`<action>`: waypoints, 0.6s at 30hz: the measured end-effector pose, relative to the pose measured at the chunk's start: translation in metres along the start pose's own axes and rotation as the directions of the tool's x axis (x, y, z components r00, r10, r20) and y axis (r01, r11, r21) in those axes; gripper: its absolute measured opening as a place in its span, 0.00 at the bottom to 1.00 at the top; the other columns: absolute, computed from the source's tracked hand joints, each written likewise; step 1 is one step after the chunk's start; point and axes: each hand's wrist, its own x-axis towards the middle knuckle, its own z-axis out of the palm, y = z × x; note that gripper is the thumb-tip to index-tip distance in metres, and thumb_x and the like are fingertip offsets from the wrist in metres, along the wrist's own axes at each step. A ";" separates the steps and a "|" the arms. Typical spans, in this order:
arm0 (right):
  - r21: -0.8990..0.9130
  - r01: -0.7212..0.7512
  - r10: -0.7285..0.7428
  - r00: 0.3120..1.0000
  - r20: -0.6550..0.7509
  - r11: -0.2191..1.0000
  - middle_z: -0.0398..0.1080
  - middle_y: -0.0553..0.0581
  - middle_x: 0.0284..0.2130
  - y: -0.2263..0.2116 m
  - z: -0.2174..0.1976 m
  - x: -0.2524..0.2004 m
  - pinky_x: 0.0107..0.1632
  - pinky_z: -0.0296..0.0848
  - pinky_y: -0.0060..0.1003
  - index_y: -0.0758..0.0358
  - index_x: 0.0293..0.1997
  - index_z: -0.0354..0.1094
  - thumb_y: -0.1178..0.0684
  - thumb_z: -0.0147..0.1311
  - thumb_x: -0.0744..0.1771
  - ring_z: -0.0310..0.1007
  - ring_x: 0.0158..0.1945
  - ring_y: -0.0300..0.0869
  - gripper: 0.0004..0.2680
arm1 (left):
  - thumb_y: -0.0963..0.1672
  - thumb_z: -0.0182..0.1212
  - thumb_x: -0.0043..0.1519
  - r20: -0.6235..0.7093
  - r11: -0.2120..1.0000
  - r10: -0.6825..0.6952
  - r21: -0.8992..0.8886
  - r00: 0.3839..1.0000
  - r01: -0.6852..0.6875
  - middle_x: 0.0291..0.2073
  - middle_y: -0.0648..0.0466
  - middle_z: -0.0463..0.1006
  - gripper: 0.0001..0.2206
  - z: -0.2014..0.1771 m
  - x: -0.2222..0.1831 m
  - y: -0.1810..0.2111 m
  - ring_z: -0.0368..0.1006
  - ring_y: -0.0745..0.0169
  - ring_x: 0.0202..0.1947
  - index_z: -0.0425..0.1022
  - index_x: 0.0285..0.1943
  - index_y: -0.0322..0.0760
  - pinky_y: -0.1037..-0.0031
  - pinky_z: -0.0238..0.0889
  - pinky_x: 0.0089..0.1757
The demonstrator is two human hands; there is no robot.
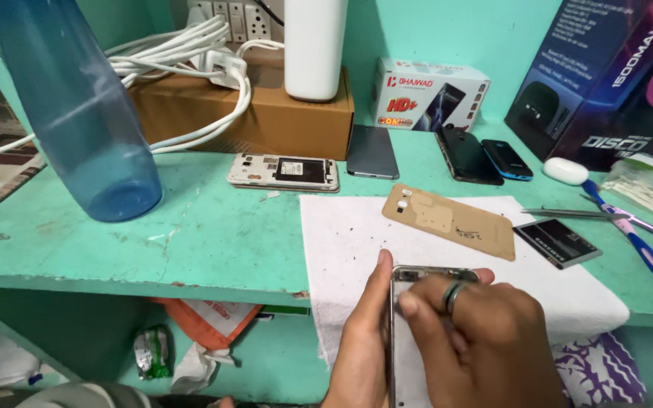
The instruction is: The person cleans the back of a disassembled smartphone using a small metal tool to scrape the surface and a toothbrush to brush away debris.
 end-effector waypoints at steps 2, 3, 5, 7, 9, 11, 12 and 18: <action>-0.018 0.006 -0.004 0.998 0.070 1.000 0.62 0.50 0.11 0.004 -0.003 -0.004 0.23 0.62 0.35 0.57 0.27 0.74 0.54 0.62 0.65 0.65 0.15 0.37 0.05 | 0.57 0.50 0.63 0.005 0.999 -0.032 -0.029 0.999 0.032 0.53 0.44 0.80 0.31 -0.002 -0.001 0.000 0.78 0.53 0.49 0.68 0.68 0.35 0.65 0.71 0.50; -0.030 0.011 -0.008 0.995 0.103 0.999 0.62 0.49 0.11 0.008 -0.004 -0.005 0.23 0.62 0.35 0.57 0.26 0.74 0.53 0.63 0.65 0.65 0.15 0.37 0.06 | 0.57 0.49 0.63 -0.004 0.999 -0.028 -0.019 1.000 0.027 0.52 0.43 0.80 0.31 -0.001 0.001 -0.001 0.78 0.52 0.49 0.69 0.68 0.35 0.65 0.71 0.50; -0.026 0.035 -0.033 0.997 0.068 0.999 0.60 0.53 0.08 0.013 -0.008 -0.004 0.23 0.61 0.37 0.58 0.26 0.76 0.55 0.64 0.62 0.61 0.12 0.40 0.04 | 0.58 0.48 0.64 0.036 1.000 -0.021 -0.014 0.999 0.021 0.53 0.43 0.80 0.32 0.001 0.004 -0.006 0.77 0.52 0.49 0.69 0.68 0.32 0.65 0.70 0.50; -0.026 0.013 -0.012 1.000 0.005 1.000 0.60 0.54 0.07 0.011 -0.007 -0.001 0.22 0.60 0.37 0.59 0.27 0.77 0.56 0.63 0.62 0.61 0.11 0.40 0.02 | 0.58 0.47 0.67 0.123 1.000 -0.001 -0.016 0.992 0.003 0.55 0.43 0.79 0.34 0.001 0.005 -0.008 0.76 0.53 0.52 0.67 0.69 0.27 0.67 0.69 0.53; -0.042 -0.052 0.048 0.994 -0.101 0.998 0.63 0.52 0.08 0.006 -0.005 0.008 0.20 0.61 0.35 0.60 0.32 0.77 0.57 0.62 0.63 0.63 0.13 0.37 0.01 | 0.58 0.48 0.67 -0.002 0.994 0.066 0.086 0.998 -0.066 0.56 0.45 0.78 0.33 0.002 0.009 -0.007 0.75 0.57 0.54 0.68 0.71 0.31 0.69 0.68 0.54; -0.079 -0.016 0.009 0.996 -0.086 0.997 0.61 0.54 0.08 0.003 -0.004 0.009 0.21 0.60 0.36 0.60 0.31 0.78 0.57 0.63 0.63 0.62 0.12 0.38 0.01 | 0.59 0.48 0.70 0.050 0.998 0.043 0.052 0.998 -0.045 0.55 0.45 0.78 0.33 0.000 0.008 -0.012 0.75 0.57 0.52 0.68 0.72 0.30 0.69 0.68 0.53; -0.099 0.003 -0.011 0.997 -0.081 0.995 0.61 0.55 0.08 0.002 -0.003 0.010 0.22 0.59 0.37 0.59 0.30 0.79 0.57 0.63 0.63 0.62 0.11 0.38 0.01 | 0.60 0.47 0.73 0.174 1.000 -0.004 -0.019 0.985 0.007 0.53 0.43 0.77 0.34 -0.002 0.008 -0.011 0.74 0.55 0.49 0.67 0.72 0.27 0.68 0.69 0.50; -0.024 0.010 -0.008 0.999 0.049 1.000 0.66 0.49 0.11 0.010 -0.007 0.000 0.23 0.60 0.35 0.58 0.30 0.79 0.55 0.64 0.63 0.58 0.14 0.38 0.02 | 0.60 0.43 0.63 -0.097 0.998 -0.047 0.038 0.994 0.051 0.50 0.46 0.82 0.32 0.000 0.004 -0.004 0.78 0.56 0.47 0.73 0.65 0.37 0.68 0.71 0.49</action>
